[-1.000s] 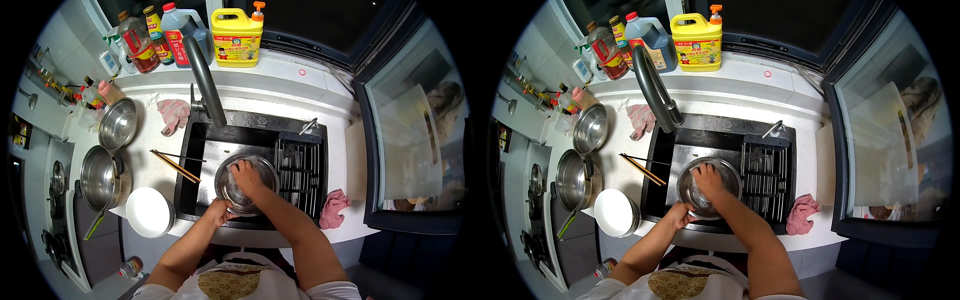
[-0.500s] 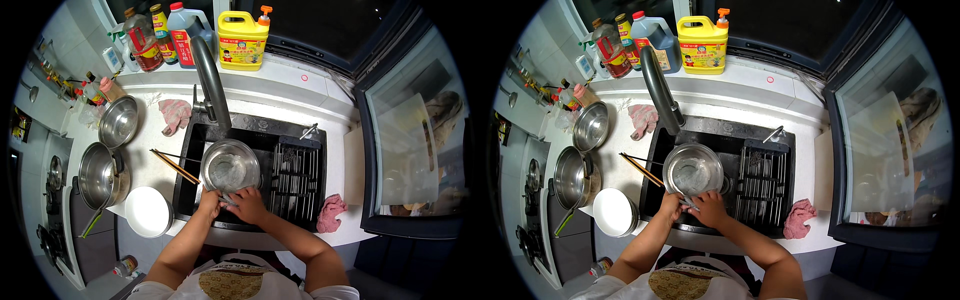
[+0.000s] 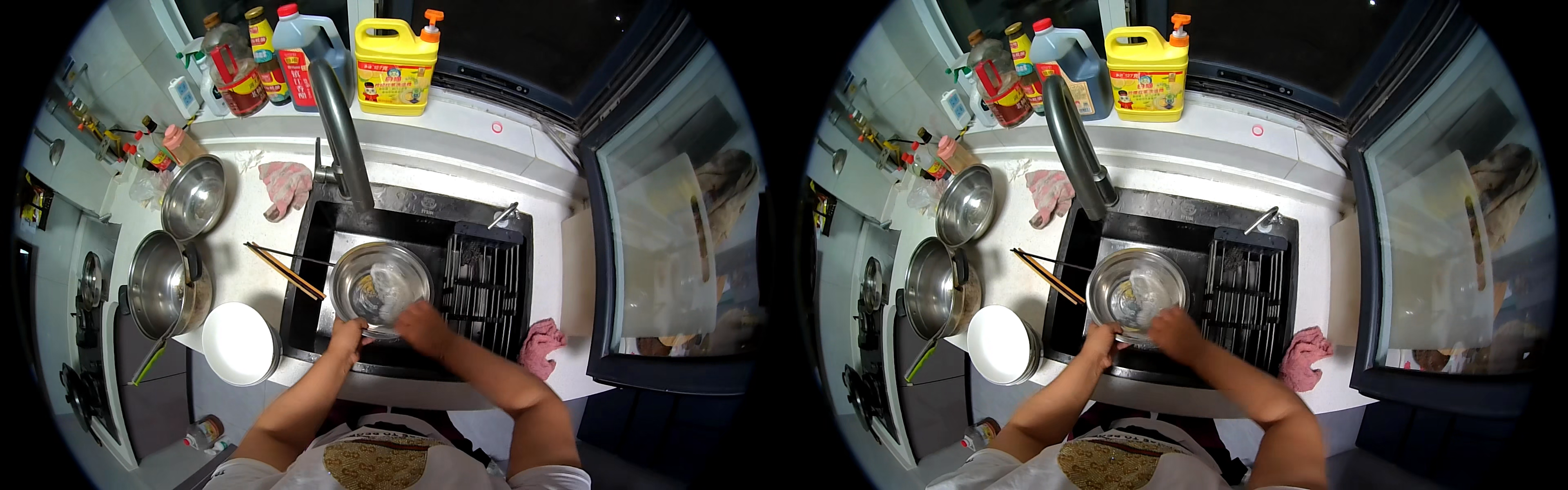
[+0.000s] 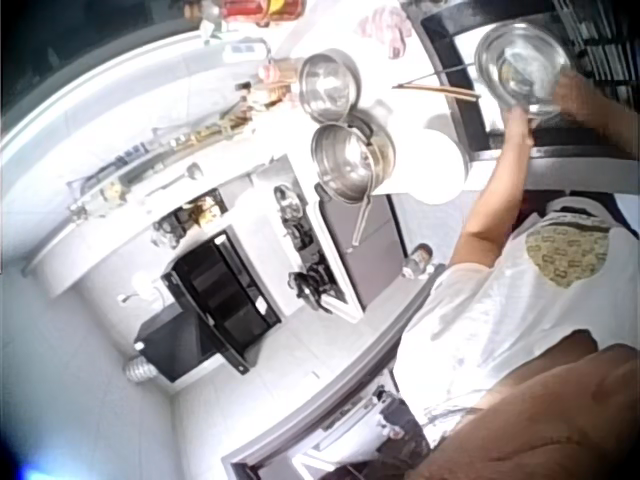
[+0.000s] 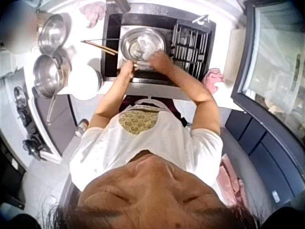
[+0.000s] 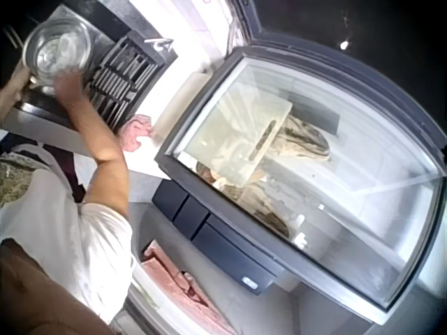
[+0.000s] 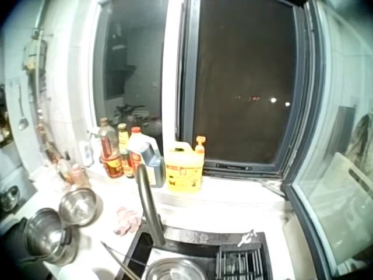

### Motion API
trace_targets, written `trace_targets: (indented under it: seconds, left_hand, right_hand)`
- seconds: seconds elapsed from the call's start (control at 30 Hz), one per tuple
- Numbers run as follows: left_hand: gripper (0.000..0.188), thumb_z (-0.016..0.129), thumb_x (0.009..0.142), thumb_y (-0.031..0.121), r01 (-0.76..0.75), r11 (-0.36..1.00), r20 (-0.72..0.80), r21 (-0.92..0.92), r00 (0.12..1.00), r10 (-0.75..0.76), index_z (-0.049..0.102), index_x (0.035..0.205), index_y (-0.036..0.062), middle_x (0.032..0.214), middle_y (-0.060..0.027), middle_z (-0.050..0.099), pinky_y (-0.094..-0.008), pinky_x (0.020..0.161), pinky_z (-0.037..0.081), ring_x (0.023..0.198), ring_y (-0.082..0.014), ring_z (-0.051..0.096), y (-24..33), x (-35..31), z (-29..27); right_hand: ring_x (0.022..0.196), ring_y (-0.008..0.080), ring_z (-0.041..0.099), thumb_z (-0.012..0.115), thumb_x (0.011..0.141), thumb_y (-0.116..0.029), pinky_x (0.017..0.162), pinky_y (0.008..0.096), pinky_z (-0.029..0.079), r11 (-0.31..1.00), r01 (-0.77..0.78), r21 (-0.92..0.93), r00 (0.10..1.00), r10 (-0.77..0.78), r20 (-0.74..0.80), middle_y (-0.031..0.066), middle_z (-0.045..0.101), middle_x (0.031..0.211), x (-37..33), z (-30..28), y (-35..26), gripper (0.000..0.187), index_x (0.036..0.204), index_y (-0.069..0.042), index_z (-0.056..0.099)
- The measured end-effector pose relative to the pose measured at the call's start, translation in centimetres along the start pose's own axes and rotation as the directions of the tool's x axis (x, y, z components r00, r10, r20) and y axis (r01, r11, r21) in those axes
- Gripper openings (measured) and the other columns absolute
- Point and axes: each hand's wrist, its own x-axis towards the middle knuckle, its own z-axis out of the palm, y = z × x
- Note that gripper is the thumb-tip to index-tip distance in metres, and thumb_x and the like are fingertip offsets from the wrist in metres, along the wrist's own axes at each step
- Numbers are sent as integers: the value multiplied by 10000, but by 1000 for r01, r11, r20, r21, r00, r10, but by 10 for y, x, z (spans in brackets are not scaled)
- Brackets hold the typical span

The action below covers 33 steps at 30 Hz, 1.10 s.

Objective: The person washes a metal bowl, a ceramic bowl, and a pair of chopsticks under running water in a sink using a sponge.

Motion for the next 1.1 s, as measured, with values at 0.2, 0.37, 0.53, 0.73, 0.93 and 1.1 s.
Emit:
trace_targets:
  seconds: [0.2,0.37,0.53,0.73,0.93,1.1]
  left_hand:
    - [525,460,664,-47,-45,998,-110,-37,993,41,405,1172,78,938,-123,537,-346,441,521,686,-236,588,6,5,-6]
    - [429,473,650,2,239,967,87,89,965,-247,492,1076,51,739,-76,566,-464,657,526,608,-220,587,33,12,-30]
    - [642,518,736,203,185,983,60,-8,981,-184,313,1344,218,1006,-83,534,-530,831,393,904,-219,531,26,12,-22]
    - [472,504,868,455,-187,977,89,106,980,178,452,1145,76,1051,-44,493,-321,783,332,964,-132,425,20,20,-29]
    - [398,596,848,385,-375,889,74,262,926,369,564,626,57,570,56,474,-220,474,307,528,-43,372,23,13,-26]
    - [439,600,836,392,-458,717,2,526,843,537,573,611,17,504,-26,503,-280,464,366,479,-81,415,19,7,-8]
  right_hand:
    - [837,221,513,589,673,-173,756,365,398,975,-178,132,984,172,56,27,534,756,3,14,-23,52,686,-128,566]
    - [832,239,524,694,653,-232,790,367,398,976,-86,199,981,48,189,42,577,787,-8,-25,19,186,784,-115,631]
    - [739,213,572,719,701,-257,718,322,443,660,-490,570,867,299,399,57,618,745,13,-56,27,245,805,-44,653]
    - [800,101,578,726,726,-172,726,257,454,-128,-619,775,614,536,579,40,641,888,3,-50,39,270,923,-10,638]
    - [981,144,549,619,819,-115,876,268,407,-27,-440,898,629,704,329,71,604,1067,-7,-10,45,266,1055,7,601]
    - [1236,335,374,603,825,-180,1026,385,293,754,-367,544,877,475,-66,175,444,1299,22,-9,-6,404,1202,-60,524]
